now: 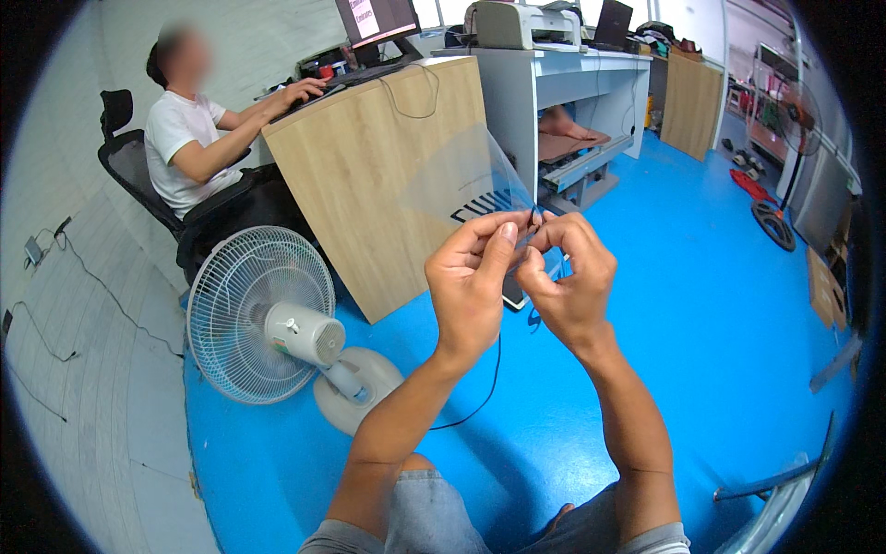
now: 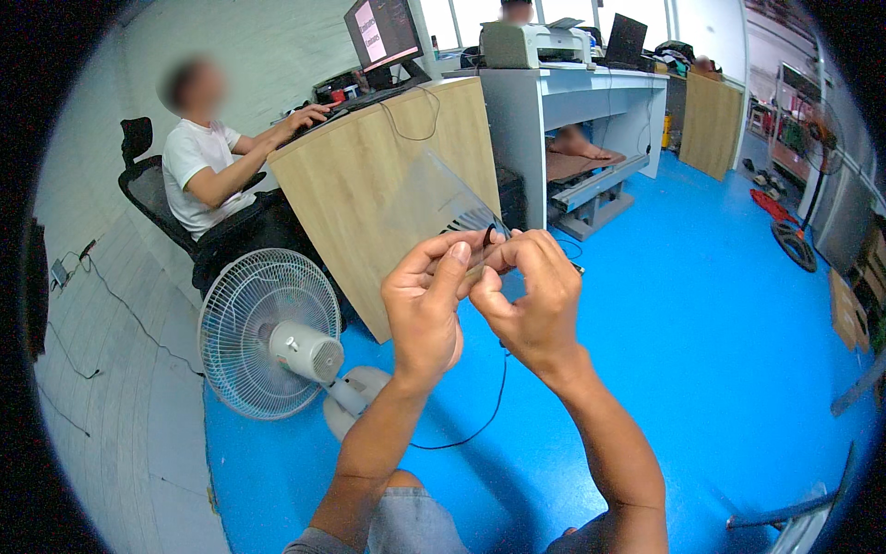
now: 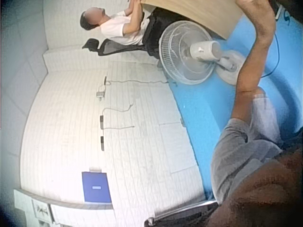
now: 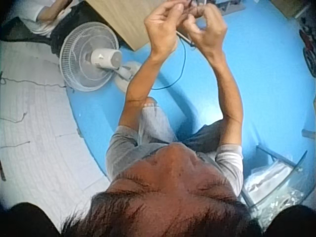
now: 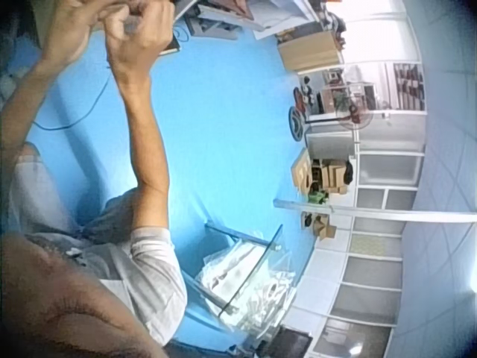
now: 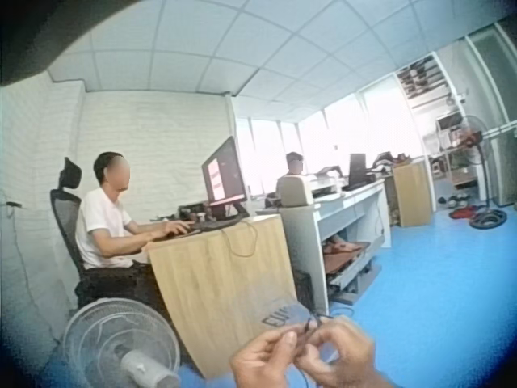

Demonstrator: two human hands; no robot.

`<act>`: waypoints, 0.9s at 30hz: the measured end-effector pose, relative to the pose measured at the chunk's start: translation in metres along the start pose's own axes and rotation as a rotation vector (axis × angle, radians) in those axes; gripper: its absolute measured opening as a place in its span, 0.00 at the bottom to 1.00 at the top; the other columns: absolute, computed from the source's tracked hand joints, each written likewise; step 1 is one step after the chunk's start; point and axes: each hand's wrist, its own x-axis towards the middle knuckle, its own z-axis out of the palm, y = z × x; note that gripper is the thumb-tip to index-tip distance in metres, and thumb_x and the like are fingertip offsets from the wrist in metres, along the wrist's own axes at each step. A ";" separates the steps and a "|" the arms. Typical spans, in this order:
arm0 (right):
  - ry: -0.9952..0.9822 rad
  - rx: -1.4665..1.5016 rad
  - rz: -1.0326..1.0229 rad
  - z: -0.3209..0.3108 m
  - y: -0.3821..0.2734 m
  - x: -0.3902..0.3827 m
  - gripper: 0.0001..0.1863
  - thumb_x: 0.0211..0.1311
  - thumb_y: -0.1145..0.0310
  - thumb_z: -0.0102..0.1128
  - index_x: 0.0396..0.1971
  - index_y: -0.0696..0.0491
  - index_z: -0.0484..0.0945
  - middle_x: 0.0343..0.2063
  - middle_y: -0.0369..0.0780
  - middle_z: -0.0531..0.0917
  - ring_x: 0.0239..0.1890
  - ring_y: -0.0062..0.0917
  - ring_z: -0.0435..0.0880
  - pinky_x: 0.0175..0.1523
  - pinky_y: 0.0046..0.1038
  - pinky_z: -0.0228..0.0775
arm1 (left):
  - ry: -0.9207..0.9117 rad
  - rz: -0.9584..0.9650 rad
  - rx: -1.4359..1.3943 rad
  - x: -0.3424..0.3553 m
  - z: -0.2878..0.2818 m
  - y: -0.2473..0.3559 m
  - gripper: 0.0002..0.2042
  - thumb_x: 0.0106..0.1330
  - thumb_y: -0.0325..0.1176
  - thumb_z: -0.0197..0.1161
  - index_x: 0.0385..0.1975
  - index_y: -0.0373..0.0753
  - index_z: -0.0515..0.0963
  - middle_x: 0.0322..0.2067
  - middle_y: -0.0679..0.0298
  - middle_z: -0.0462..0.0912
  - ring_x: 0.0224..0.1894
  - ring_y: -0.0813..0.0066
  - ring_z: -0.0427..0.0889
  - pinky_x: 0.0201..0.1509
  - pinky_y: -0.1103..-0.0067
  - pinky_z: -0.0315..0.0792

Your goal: The person sits on the floor and peels black letter stickers from a clear backing sheet. They carefully separate the letters and backing, handling the flexible plastic sheet with both hands.

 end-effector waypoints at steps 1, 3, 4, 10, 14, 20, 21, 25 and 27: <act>-0.009 0.014 0.019 0.000 0.000 0.000 0.09 0.41 0.82 0.63 0.22 0.57 0.72 0.21 0.41 0.77 0.25 0.34 0.79 0.36 0.34 0.75 | 0.002 0.024 0.009 0.000 0.000 -0.001 0.10 0.72 0.25 0.55 0.44 0.24 0.78 0.43 0.48 0.84 0.45 0.67 0.85 0.50 0.76 0.82; -0.029 0.037 0.056 -0.001 -0.001 0.000 0.09 0.40 0.82 0.63 0.22 0.57 0.72 0.21 0.41 0.77 0.25 0.34 0.79 0.35 0.33 0.75 | 0.006 0.064 0.021 0.000 0.000 -0.002 0.09 0.72 0.25 0.55 0.44 0.24 0.78 0.43 0.49 0.84 0.45 0.68 0.85 0.49 0.76 0.82; -0.034 0.044 0.076 -0.002 -0.002 0.001 0.09 0.40 0.82 0.63 0.22 0.57 0.72 0.21 0.42 0.77 0.25 0.34 0.79 0.35 0.33 0.74 | 0.008 0.080 0.023 0.000 0.001 -0.001 0.09 0.72 0.25 0.55 0.44 0.25 0.78 0.43 0.49 0.84 0.44 0.69 0.85 0.49 0.76 0.82; -0.040 0.039 0.003 -0.006 -0.002 0.004 0.09 0.39 0.83 0.62 0.23 0.58 0.72 0.23 0.42 0.78 0.26 0.33 0.80 0.34 0.31 0.74 | 0.042 0.048 0.036 0.000 0.000 -0.005 0.09 0.72 0.26 0.56 0.44 0.26 0.78 0.43 0.50 0.84 0.42 0.72 0.85 0.44 0.76 0.84; -0.091 0.050 0.001 -0.009 -0.004 0.004 0.09 0.40 0.85 0.60 0.24 0.59 0.73 0.27 0.42 0.80 0.28 0.27 0.80 0.36 0.28 0.75 | 0.047 0.019 0.076 0.001 -0.004 -0.005 0.09 0.73 0.27 0.56 0.44 0.28 0.80 0.41 0.59 0.85 0.39 0.80 0.83 0.41 0.83 0.80; -0.077 0.077 0.024 -0.012 -0.006 0.006 0.09 0.40 0.85 0.60 0.23 0.57 0.73 0.26 0.40 0.82 0.25 0.24 0.80 0.27 0.23 0.72 | 0.008 0.014 0.042 0.001 -0.002 -0.004 0.09 0.72 0.26 0.56 0.43 0.28 0.80 0.41 0.57 0.85 0.39 0.79 0.84 0.41 0.81 0.82; -0.085 0.082 0.035 -0.012 -0.005 0.005 0.09 0.41 0.85 0.60 0.23 0.57 0.74 0.26 0.40 0.82 0.24 0.23 0.80 0.26 0.22 0.71 | 0.003 0.002 0.036 0.001 -0.003 -0.005 0.09 0.72 0.26 0.56 0.43 0.28 0.80 0.41 0.57 0.85 0.39 0.79 0.84 0.41 0.80 0.83; -0.133 0.109 0.146 -0.014 -0.002 0.003 0.07 0.44 0.84 0.60 0.24 0.58 0.75 0.27 0.39 0.83 0.23 0.18 0.79 0.26 0.19 0.70 | -0.014 -0.020 0.062 0.002 -0.005 -0.008 0.08 0.72 0.25 0.56 0.42 0.28 0.80 0.41 0.57 0.85 0.39 0.78 0.84 0.42 0.79 0.83; -0.118 0.127 0.208 -0.014 -0.002 0.002 0.06 0.46 0.84 0.61 0.25 0.58 0.75 0.26 0.38 0.83 0.23 0.15 0.78 0.26 0.18 0.70 | -0.007 -0.018 0.074 0.002 -0.004 -0.009 0.08 0.72 0.26 0.57 0.42 0.28 0.80 0.39 0.58 0.85 0.39 0.79 0.83 0.42 0.79 0.83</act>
